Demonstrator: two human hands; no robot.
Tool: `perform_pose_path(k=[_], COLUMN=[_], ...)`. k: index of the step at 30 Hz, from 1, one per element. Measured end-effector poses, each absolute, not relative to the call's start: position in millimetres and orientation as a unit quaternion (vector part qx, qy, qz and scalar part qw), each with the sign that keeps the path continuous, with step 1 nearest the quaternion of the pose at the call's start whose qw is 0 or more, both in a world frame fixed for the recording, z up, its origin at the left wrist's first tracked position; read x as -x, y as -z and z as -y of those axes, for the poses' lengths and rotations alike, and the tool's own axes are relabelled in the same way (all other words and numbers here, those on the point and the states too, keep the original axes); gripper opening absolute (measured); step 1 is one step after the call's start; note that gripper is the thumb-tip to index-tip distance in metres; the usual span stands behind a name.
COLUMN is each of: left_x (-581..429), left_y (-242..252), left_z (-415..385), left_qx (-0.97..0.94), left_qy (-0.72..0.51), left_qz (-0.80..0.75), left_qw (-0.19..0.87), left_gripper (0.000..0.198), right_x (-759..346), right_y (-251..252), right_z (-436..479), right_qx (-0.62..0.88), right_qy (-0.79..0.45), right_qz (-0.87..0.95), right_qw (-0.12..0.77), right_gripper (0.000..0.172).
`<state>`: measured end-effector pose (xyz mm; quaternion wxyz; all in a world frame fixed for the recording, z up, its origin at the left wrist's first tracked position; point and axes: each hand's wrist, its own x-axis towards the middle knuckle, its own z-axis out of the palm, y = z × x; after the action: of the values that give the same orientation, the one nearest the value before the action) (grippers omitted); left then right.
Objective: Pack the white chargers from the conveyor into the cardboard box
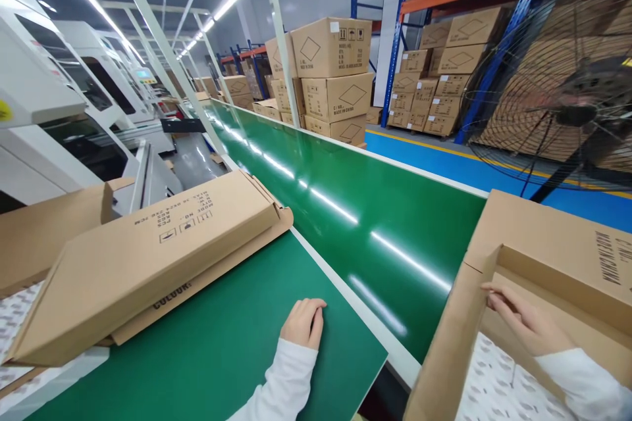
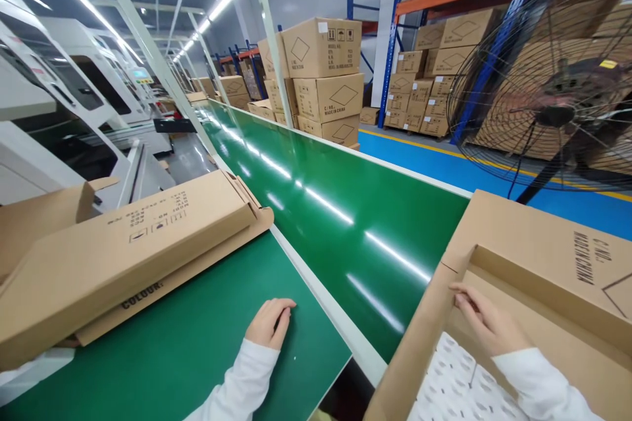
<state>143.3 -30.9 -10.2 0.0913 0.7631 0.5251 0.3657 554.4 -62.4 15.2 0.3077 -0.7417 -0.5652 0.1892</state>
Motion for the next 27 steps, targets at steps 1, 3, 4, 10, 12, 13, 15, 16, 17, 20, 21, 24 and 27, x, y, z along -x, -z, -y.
perform_pose_path(k=[1, 3, 4, 10, 12, 13, 15, 16, 17, 20, 21, 24, 27], left_x=[-143.2, -143.0, -142.9, -142.8, -143.0, -143.0, -143.0, -143.0, -142.9, -143.0, -143.1, -143.5, -143.9], left_y=[10.7, 12.3, 13.3, 15.7, 15.0, 14.6, 13.8, 13.5, 13.3, 13.0, 13.0, 13.6, 13.9], left_z=[30.6, 29.8, 29.3, 27.7, 27.9, 28.1, 28.4, 28.6, 28.7, 28.9, 28.9, 29.0, 29.2], left_qx=[-0.764, -0.767, -0.768, -0.765, -0.764, -0.764, -0.765, -0.765, -0.765, -0.765, -0.764, -0.764, -0.763], left_qy=[-0.366, -0.37, -0.373, -0.377, -0.379, -0.38, -0.38, -0.379, -0.378, -0.378, -0.379, -0.376, -0.373], left_qz=[-0.523, -0.517, -0.515, -0.517, -0.516, -0.515, -0.514, -0.513, -0.513, -0.514, -0.515, -0.517, -0.522], left_qw=[0.091, 0.086, 0.082, 0.078, 0.081, 0.082, 0.086, 0.088, 0.089, 0.088, 0.087, 0.086, 0.083], left_gripper=[0.023, 0.023, 0.024, 0.025, 0.025, 0.024, 0.023, 0.023, 0.022, 0.022, 0.022, 0.024, 0.025], right_x=[-556.5, -562.4, -565.7, -576.0, -576.5, -577.3, -580.0, -581.7, -583.1, -582.7, -580.7, -570.3, -557.5], right_y=[-13.4, -11.1, -10.2, -3.1, -0.1, 1.4, 3.7, 4.3, 4.2, 0.0, -2.5, -9.4, -9.8], right_z=[61.4, 58.7, 57.3, 53.9, 54.5, 54.8, 55.1, 55.1, 55.0, 55.1, 55.6, 59.9, 68.3], right_qx=[0.745, 0.75, 0.752, 0.74, 0.73, 0.724, 0.712, 0.705, 0.697, 0.672, 0.661, 0.636, 0.623], right_qy=[-0.191, -0.188, -0.187, -0.271, -0.287, -0.291, -0.294, -0.296, -0.302, -0.345, -0.367, -0.409, -0.421], right_qz=[0.559, 0.554, 0.555, 0.527, 0.496, 0.491, 0.506, 0.523, 0.539, 0.548, 0.545, 0.548, 0.558], right_qw=[0.31, 0.308, 0.302, 0.319, 0.373, 0.388, 0.388, 0.377, 0.365, 0.36, 0.362, 0.358, 0.35], right_gripper=[0.041, 0.043, 0.043, 0.039, 0.037, 0.037, 0.038, 0.038, 0.039, 0.041, 0.042, 0.04, 0.036])
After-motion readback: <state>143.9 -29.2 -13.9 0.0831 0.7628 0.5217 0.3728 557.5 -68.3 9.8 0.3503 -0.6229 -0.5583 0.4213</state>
